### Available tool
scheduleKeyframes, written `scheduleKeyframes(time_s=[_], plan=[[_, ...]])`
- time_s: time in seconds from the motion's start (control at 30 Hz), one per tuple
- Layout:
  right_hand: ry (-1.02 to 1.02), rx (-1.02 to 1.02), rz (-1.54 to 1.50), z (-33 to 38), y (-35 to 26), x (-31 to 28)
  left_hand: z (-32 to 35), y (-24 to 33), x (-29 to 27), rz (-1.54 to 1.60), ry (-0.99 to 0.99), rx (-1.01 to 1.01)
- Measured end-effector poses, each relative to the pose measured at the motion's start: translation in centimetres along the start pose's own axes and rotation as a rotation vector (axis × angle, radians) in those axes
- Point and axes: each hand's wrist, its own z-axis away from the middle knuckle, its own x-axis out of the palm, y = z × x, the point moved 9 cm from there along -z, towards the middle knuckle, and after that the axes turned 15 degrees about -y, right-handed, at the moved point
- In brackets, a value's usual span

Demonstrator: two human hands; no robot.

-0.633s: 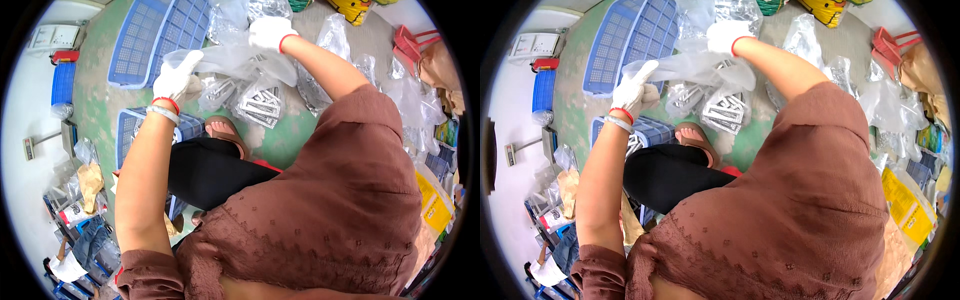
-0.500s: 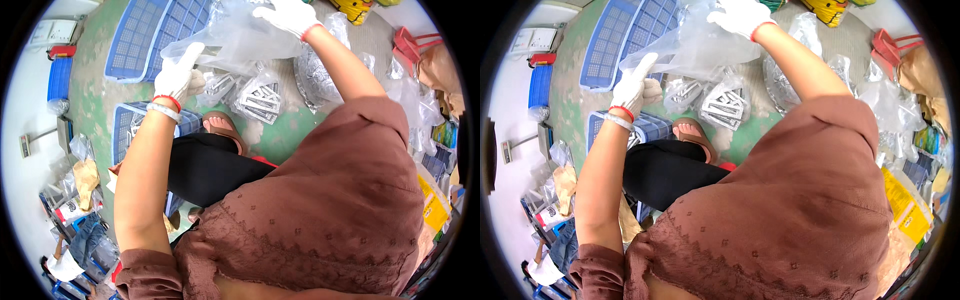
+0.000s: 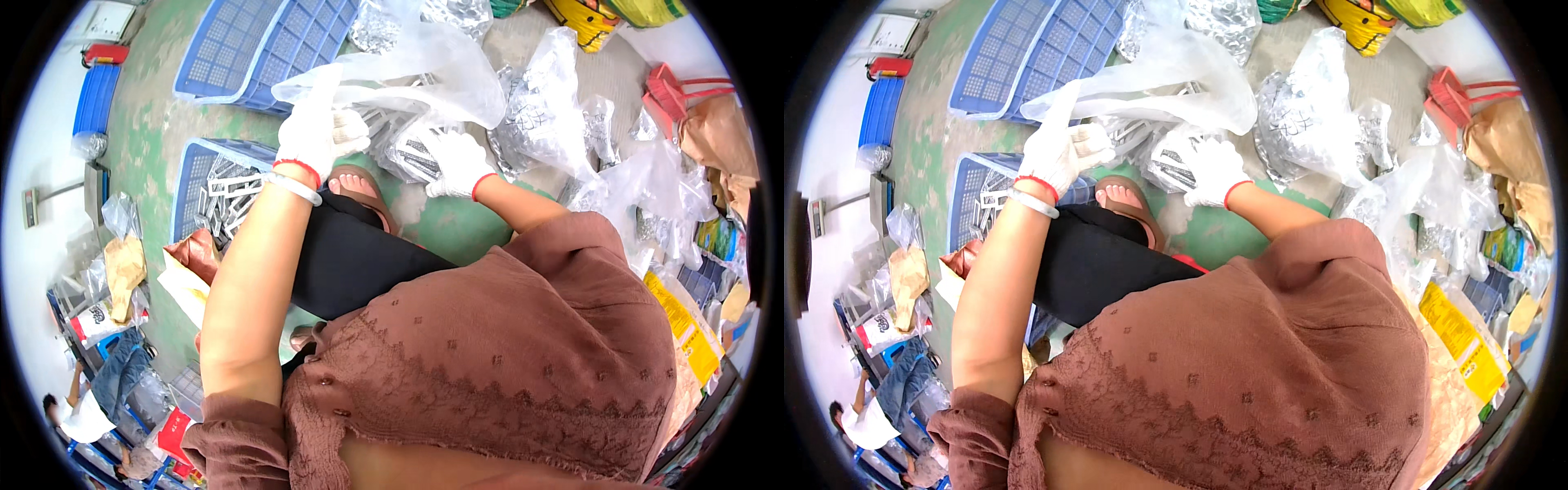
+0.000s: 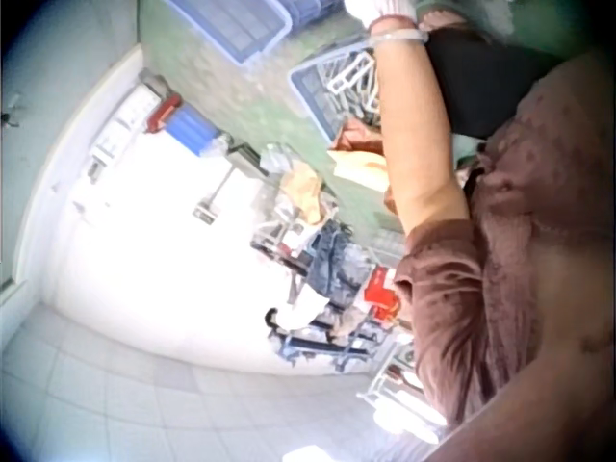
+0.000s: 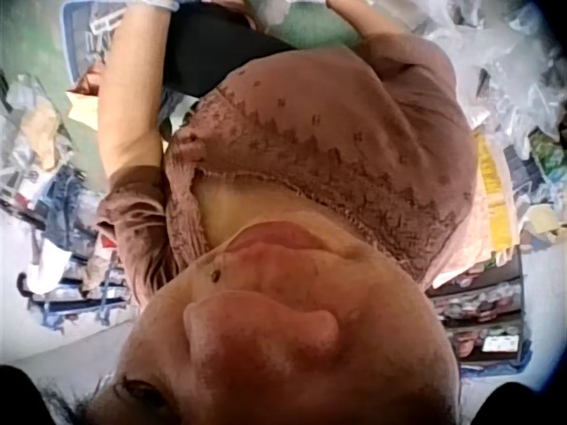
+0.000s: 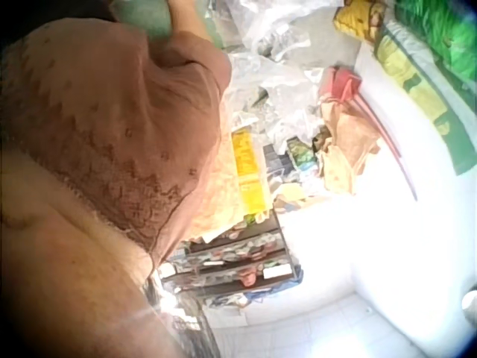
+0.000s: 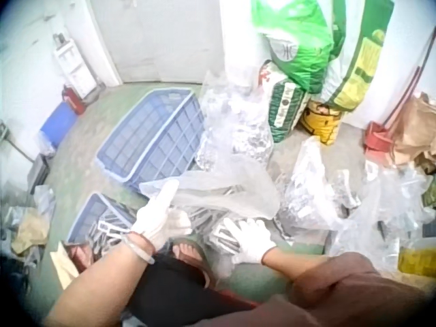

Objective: The person sits on the floor and sorts small metal parts, transferring them from a large sack into a blue plastic crate. They also handle plastic bags and inspect individual metal pieces before placing them into the crate.

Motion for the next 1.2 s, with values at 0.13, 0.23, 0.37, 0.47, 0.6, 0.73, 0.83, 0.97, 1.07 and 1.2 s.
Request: scheduleKeyframes(time_s=[0.13,0.23,0.37,0.47,0.6,0.73,0.83,0.97,1.07,1.2], plan=[[-0.085,0.051,-0.071,-0.6,0.0,0.5,0.6,-0.8,0.3,0.087,0.044,0.001],[-0.133,0.081,-0.123,-0.5,0.3,0.0,0.4,-1.0,-0.5,0.026,-0.014,0.049],[-0.261,0.125,-0.118,-0.5,-0.2,-0.3,0.8,-0.3,-2.1,-0.128,0.04,0.102],[-0.273,0.111,-0.101,-0.9,0.0,-0.3,1.1,-0.5,-2.0,-0.161,0.046,0.098],[-0.219,0.045,-0.21,-2.2,1.2,0.4,1.1,-1.1,-1.8,-0.206,0.002,-0.008],[-0.364,0.008,-0.474,-3.6,2.4,1.7,0.8,-2.5,-1.7,-0.187,-0.072,-0.141],[-0.501,-0.012,-0.597,-3.0,1.9,1.6,0.8,-3.6,-0.8,-0.142,-0.157,-0.223],[-0.581,-0.111,-0.974,-4.0,4.5,4.7,0.1,-4.4,-1.1,-0.137,-0.111,-0.302],[-0.624,-0.181,-1.269,-1.9,4.6,4.2,-0.7,-4.8,-1.2,-0.13,-0.142,-0.307],[-0.771,-0.166,-1.654,3.5,3.3,2.4,-1.7,-4.6,-1.1,-0.114,-0.195,-0.192]])
